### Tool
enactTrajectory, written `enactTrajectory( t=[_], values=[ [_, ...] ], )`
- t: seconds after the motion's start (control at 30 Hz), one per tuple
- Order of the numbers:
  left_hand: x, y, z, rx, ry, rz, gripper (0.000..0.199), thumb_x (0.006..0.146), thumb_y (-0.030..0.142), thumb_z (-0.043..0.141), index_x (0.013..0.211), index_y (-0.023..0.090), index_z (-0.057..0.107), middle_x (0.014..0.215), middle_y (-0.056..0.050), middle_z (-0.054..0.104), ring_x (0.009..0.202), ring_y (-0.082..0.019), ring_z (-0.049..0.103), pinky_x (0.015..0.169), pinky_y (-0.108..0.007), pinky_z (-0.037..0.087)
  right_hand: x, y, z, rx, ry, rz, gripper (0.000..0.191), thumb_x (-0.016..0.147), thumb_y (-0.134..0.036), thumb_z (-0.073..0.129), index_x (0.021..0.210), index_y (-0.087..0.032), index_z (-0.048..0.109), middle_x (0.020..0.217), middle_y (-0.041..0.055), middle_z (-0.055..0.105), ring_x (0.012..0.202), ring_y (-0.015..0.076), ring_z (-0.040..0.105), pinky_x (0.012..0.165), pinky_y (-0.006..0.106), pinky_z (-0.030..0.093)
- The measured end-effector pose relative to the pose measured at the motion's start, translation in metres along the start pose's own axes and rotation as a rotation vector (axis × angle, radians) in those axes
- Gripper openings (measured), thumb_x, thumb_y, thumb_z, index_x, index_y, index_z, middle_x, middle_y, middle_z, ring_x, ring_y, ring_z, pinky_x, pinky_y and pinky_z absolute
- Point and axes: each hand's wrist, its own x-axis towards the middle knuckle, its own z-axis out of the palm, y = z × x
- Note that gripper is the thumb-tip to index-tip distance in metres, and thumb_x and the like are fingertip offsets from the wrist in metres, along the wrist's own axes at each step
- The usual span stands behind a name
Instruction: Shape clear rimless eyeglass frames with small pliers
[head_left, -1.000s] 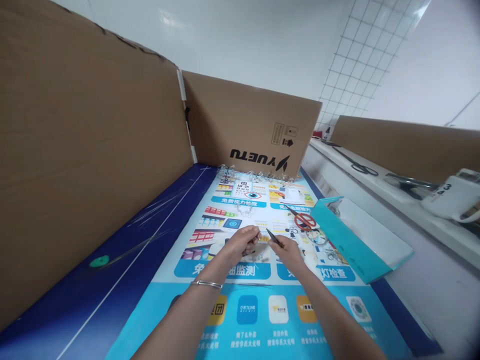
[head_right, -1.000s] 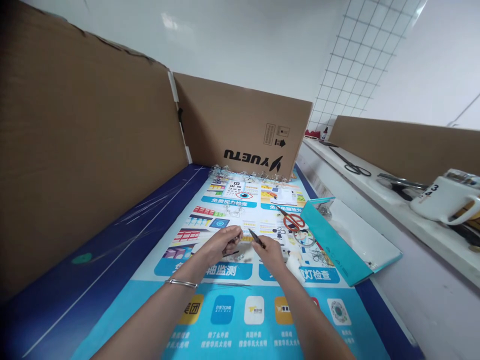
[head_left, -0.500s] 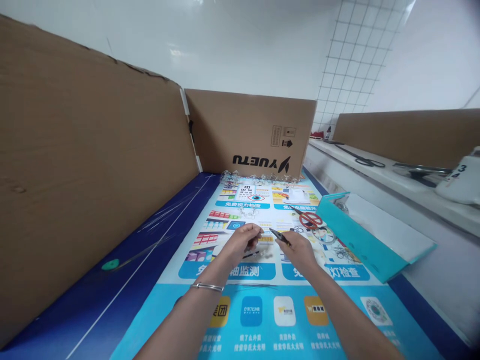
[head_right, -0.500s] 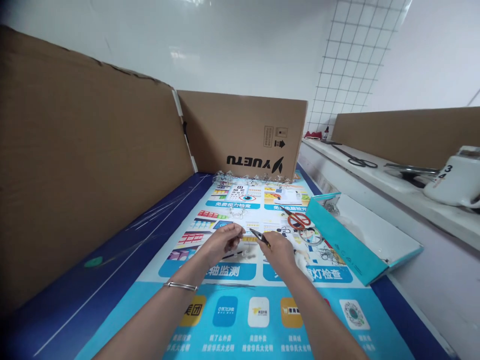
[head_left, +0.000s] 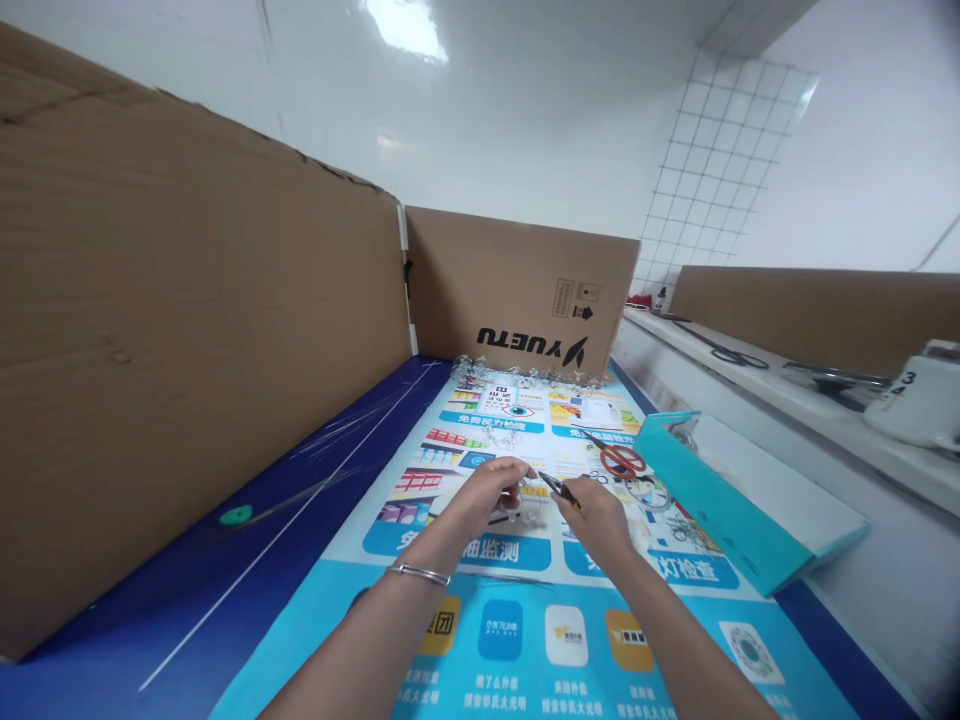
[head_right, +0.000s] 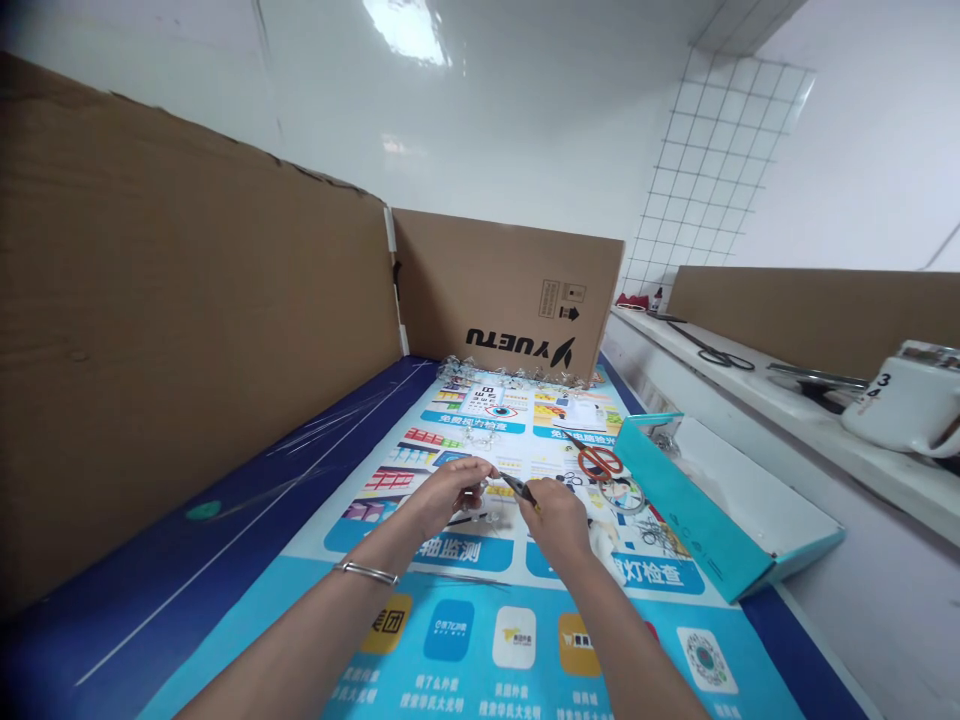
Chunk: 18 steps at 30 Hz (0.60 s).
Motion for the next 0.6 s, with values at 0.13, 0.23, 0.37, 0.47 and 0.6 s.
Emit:
enactTrajectory(
  t=[0.13, 0.23, 0.37, 0.47, 0.6],
  values=[
    [0.0, 0.0, 0.001, 0.017, -0.018, 0.017, 0.026, 0.068, 0.036, 0.058, 0.079, 0.013, 0.063, 0.057, 0.001, 0.047, 0.048, -0.006, 0.043, 0.048, -0.019, 0.033, -0.001, -0.001, 0.0, -0.019, -0.002, 0.003, 0.018, 0.083, -0.032, 0.043, 0.082, -0.02, 0.057, 0.077, 0.002, 0.058, 0.076, 0.0141, 0.051, 0.067, 0.022, 0.033],
    [-0.001, -0.001, 0.001, 0.025, -0.019, 0.023, 0.026, 0.069, 0.037, 0.057, 0.079, 0.014, 0.063, 0.057, 0.002, 0.047, 0.046, -0.006, 0.043, 0.047, -0.019, 0.032, -0.001, -0.001, 0.001, -0.037, 0.01, 0.014, 0.02, 0.084, -0.033, 0.042, 0.084, -0.02, 0.057, 0.078, 0.0028, 0.059, 0.077, 0.0146, 0.051, 0.068, 0.022, 0.033],
    [-0.002, -0.001, 0.003, 0.04, -0.002, 0.034, 0.025, 0.069, 0.037, 0.056, 0.078, 0.015, 0.063, 0.057, 0.002, 0.046, 0.044, -0.006, 0.042, 0.046, -0.019, 0.031, -0.001, 0.001, 0.002, -0.068, 0.024, 0.032, 0.022, 0.084, -0.035, 0.041, 0.084, -0.02, 0.057, 0.079, 0.0036, 0.059, 0.077, 0.0152, 0.051, 0.067, 0.022, 0.033],
    [-0.003, -0.002, 0.007, 0.029, -0.015, 0.025, 0.024, 0.069, 0.037, 0.056, 0.076, 0.015, 0.061, 0.056, 0.003, 0.045, 0.043, -0.005, 0.039, 0.045, -0.018, 0.03, -0.001, 0.003, 0.002, -0.095, 0.042, 0.07, 0.023, 0.083, -0.035, 0.041, 0.083, -0.019, 0.057, 0.079, 0.004, 0.059, 0.077, 0.0154, 0.052, 0.066, 0.022, 0.033],
    [-0.005, -0.003, 0.017, 0.045, -0.064, -0.012, 0.026, 0.069, 0.039, 0.057, 0.074, 0.014, 0.059, 0.051, 0.004, 0.04, 0.04, -0.004, 0.033, 0.041, -0.017, 0.024, 0.0, 0.002, 0.002, -0.097, 0.078, 0.14, 0.022, 0.084, -0.035, 0.041, 0.084, -0.019, 0.056, 0.079, 0.0036, 0.059, 0.077, 0.0153, 0.052, 0.066, 0.022, 0.032]
  ],
)
